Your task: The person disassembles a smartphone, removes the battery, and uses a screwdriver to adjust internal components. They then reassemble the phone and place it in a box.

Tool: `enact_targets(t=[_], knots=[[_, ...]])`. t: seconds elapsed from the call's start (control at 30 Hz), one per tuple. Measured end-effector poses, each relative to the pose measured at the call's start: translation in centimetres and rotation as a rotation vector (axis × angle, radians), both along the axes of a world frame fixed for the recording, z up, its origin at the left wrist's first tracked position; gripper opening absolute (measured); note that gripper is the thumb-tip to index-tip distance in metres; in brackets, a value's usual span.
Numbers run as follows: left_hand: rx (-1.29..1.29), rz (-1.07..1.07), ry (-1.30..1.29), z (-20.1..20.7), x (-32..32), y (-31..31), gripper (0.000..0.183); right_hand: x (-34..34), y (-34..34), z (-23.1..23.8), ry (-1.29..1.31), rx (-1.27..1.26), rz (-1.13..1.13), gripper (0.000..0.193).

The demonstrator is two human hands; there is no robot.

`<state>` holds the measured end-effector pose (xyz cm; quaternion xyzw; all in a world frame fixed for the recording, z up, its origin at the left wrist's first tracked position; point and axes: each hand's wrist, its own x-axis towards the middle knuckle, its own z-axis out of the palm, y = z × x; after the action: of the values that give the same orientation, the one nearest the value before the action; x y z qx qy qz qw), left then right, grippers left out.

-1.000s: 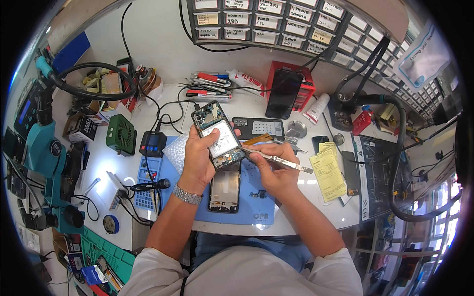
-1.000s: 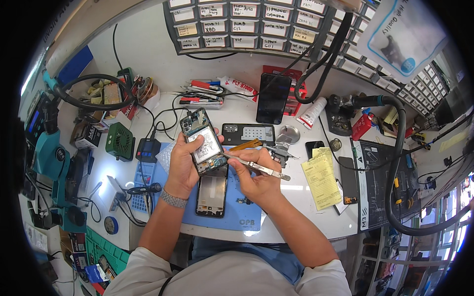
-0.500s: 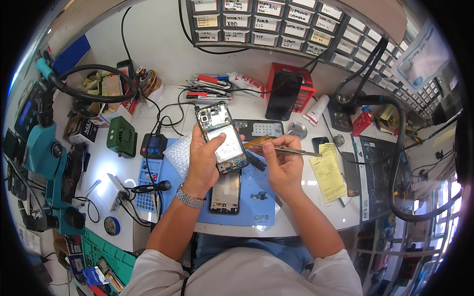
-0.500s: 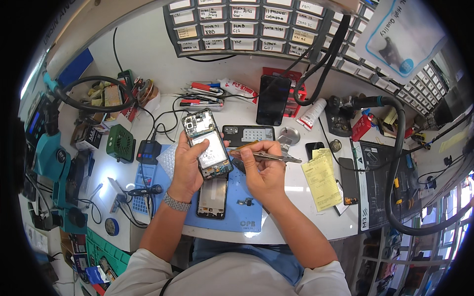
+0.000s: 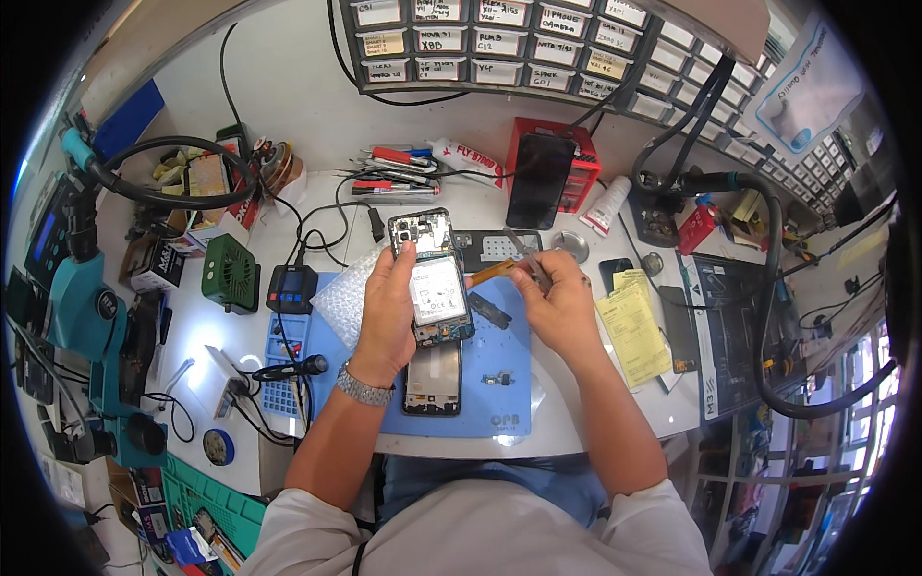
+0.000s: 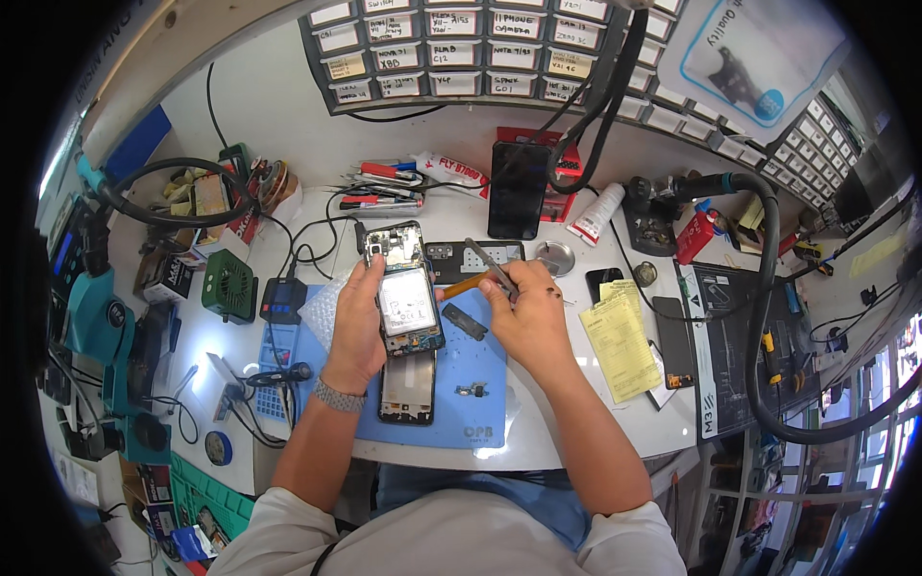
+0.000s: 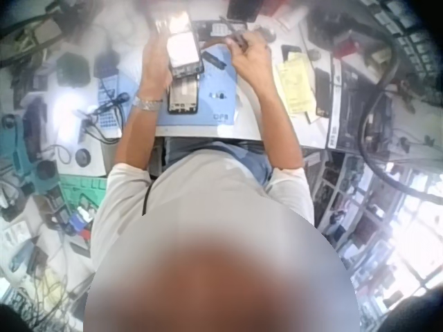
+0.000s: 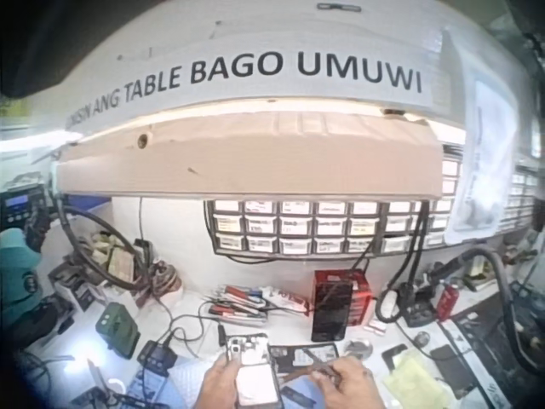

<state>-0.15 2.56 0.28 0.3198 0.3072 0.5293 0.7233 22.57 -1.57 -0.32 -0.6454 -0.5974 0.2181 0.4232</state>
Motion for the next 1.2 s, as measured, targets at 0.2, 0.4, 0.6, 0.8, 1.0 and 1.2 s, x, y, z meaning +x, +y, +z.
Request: enact_targets(t=[0.2,0.4,0.6,0.8,1.0,1.2], knots=[[0.046,-0.159,0.098,0.2,0.1,-0.4,0.031,-1.6,0.5,-0.7,0.201,0.192,0.047,0.028],[0.013,-0.308,0.078,0.1,0.6,-1.4,0.033,-2.2,0.2,-1.1,0.171,0.288,0.027,0.034],[0.012,-0.250,0.197,-0.6,1.2,-1.6,0.034,-2.6,-0.3,-1.2,0.129,0.256,0.008,0.033],[0.017,-0.344,0.170,-0.1,1.0,-1.7,0.034,-1.6,0.3,-1.3,0.534,0.089,0.065,0.028],[0.007,-0.404,0.104,0.1,0.7,-1.5,0.037,-1.5,0.1,-0.5,0.472,0.059,0.021,0.022],[-0.018,-0.399,0.100,0.1,0.4,-1.2,0.040,-1.3,-0.1,-0.2,0.736,0.039,0.143,0.018]])
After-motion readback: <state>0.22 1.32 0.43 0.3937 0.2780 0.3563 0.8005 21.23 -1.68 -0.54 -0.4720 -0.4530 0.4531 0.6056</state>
